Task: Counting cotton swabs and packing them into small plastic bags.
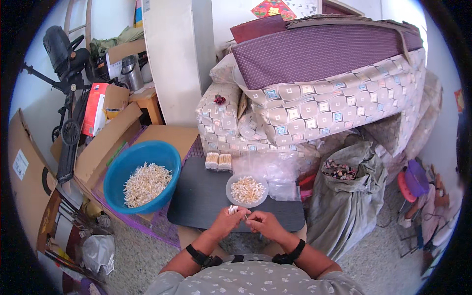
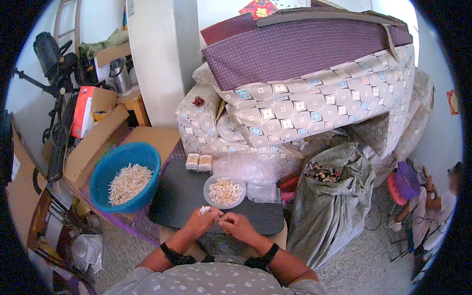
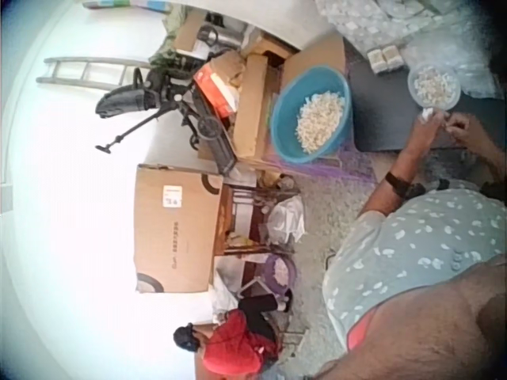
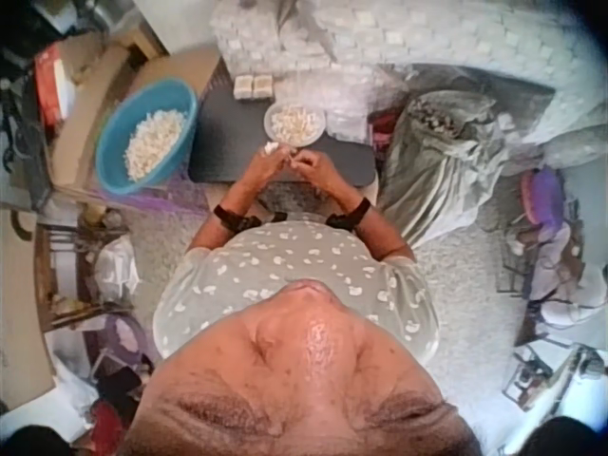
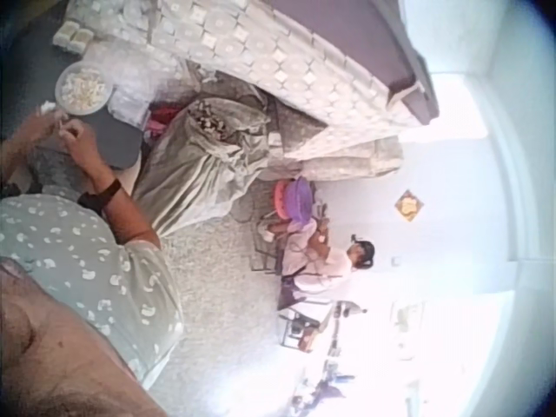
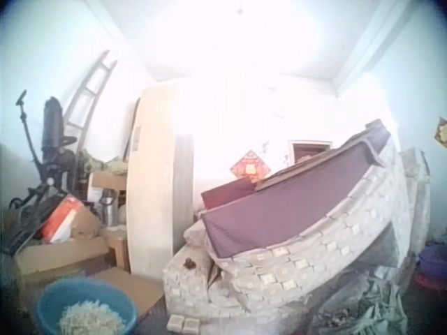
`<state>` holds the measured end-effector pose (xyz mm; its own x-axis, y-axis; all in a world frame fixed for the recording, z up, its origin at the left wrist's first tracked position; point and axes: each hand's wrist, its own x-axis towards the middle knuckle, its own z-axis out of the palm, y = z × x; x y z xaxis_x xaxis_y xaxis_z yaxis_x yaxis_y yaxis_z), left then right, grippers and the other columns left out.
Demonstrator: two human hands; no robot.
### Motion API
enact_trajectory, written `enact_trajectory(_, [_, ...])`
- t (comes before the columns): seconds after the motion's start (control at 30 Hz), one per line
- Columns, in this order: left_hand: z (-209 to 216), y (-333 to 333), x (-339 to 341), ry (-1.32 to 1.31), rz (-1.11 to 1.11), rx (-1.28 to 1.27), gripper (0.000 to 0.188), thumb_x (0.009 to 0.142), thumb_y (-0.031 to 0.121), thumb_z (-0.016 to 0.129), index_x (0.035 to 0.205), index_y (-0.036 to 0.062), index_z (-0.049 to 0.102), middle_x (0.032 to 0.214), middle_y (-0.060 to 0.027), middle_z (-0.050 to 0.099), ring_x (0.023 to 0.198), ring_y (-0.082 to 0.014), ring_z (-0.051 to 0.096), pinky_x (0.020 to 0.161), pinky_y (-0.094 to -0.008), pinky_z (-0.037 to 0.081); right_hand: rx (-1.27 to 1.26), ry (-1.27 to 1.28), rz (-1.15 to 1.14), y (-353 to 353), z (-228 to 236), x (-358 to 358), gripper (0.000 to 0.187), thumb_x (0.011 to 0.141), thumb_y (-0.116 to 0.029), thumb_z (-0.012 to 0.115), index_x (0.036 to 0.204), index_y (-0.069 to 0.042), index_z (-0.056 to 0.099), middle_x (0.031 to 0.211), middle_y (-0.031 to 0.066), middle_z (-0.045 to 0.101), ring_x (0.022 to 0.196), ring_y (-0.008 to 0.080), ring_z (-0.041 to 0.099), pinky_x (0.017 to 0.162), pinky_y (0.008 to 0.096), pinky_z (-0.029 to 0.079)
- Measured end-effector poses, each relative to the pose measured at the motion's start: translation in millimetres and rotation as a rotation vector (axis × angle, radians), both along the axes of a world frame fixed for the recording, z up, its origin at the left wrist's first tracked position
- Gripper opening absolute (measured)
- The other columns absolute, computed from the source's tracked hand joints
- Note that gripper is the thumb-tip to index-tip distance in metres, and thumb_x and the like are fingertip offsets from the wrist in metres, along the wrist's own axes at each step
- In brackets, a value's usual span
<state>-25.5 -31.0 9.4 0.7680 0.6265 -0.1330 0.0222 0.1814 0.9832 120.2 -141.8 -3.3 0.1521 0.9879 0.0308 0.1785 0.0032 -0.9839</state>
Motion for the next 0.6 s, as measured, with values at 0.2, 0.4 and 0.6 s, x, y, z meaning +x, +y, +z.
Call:
enact_trajectory(0.2, [-7,4,0,-0.022,0.071,-0.032,0.02,0.089,0.024,0.06,0.092,0.0063,0.068,0.068,0.0062,0.056,0.05,-0.002,0.04,0.043,-0.0188,0.03,-0.054,0.12,-0.029,1,-9,2,0.015,0.089,-0.016,0.06,0.09,-0.001,0.061,0.072,-0.0003,0.058,0.063,0.0074,0.054,0.057,0.0246,0.046])
enact_trajectory(0.4, [-11,6,2,-0.058,0.029,0.03,0.019,0.09,0.026,0.058,0.09,0.0093,0.066,0.065,0.0081,0.052,0.051,-0.0011,0.038,0.044,-0.0187,0.029,-0.043,0.173,-0.056,3,-10,3,0.012,0.087,-0.013,0.061,0.089,-0.002,0.061,0.072,-0.0008,0.058,0.063,0.007,0.053,0.056,0.0239,0.045])
enact_trajectory(0.6, [-15,5,0,-0.016,-0.097,0.103,0.021,0.093,0.026,0.052,0.082,0.0103,0.062,0.066,0.0078,0.05,0.057,-0.0024,0.041,0.049,-0.0204,0.033,0.001,0.217,-0.071,9,-17,-1,0.015,0.083,-0.008,0.067,0.092,-0.004,0.055,0.078,-0.0005,0.058,0.066,0.0051,0.054,0.057,0.0213,0.047])
